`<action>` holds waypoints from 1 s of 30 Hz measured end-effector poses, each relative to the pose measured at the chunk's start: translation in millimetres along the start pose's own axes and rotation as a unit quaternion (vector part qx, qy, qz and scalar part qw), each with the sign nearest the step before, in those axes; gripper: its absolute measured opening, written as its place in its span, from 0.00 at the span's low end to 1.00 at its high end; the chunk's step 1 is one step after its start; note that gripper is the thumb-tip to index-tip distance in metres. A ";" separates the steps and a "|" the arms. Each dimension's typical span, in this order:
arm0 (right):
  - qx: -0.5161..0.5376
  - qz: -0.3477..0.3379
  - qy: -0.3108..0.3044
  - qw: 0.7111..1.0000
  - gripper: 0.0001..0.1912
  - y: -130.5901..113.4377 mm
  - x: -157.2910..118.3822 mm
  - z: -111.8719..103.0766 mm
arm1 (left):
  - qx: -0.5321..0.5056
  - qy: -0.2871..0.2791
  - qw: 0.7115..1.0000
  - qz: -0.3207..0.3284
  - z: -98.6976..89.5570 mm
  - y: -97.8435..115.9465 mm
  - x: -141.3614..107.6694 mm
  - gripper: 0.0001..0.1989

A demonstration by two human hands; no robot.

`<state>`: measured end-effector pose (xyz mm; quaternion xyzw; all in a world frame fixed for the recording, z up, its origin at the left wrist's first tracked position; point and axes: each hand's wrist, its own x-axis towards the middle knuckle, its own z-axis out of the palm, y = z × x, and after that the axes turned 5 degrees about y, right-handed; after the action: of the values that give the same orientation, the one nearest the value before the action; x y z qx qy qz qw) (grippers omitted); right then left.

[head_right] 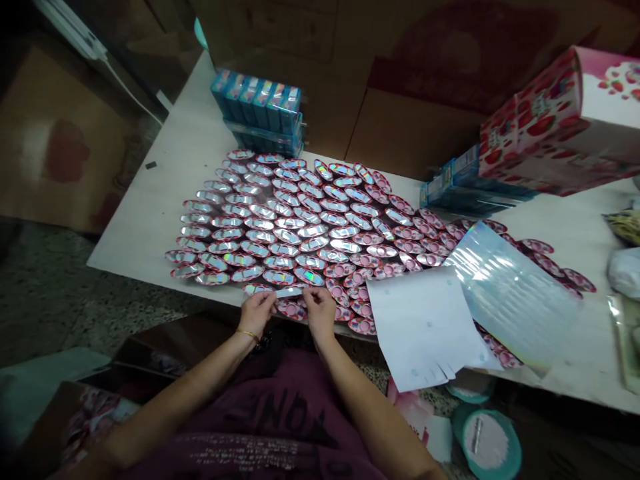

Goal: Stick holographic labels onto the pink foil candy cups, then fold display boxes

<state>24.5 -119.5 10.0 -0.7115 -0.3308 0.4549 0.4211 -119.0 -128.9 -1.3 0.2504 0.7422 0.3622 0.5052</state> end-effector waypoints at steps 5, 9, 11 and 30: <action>-0.152 -0.150 0.035 0.976 0.13 14.7 5.6 3.9 | 0.134 0.051 0.984 0.103 0.6 -13.3 4.0 0.11; -0.266 -0.196 0.056 0.942 0.13 23.1 10.3 2.3 | 0.239 0.061 0.951 0.187 6.0 -11.8 5.4 0.08; -0.312 -0.212 0.058 0.925 0.12 24.5 12.9 0.5 | 0.273 0.053 0.939 0.201 9.7 -8.8 5.2 0.09; -0.421 -0.440 0.033 0.792 0.14 -86.7 104.0 -157.8 | 0.218 -0.071 0.888 0.399 108.5 62.4 -14.5 0.15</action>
<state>201.2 -40.8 86.2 -0.6105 -0.7530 0.0125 0.2450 -12.3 -70.5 31.7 0.6545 0.6022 0.3436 0.3014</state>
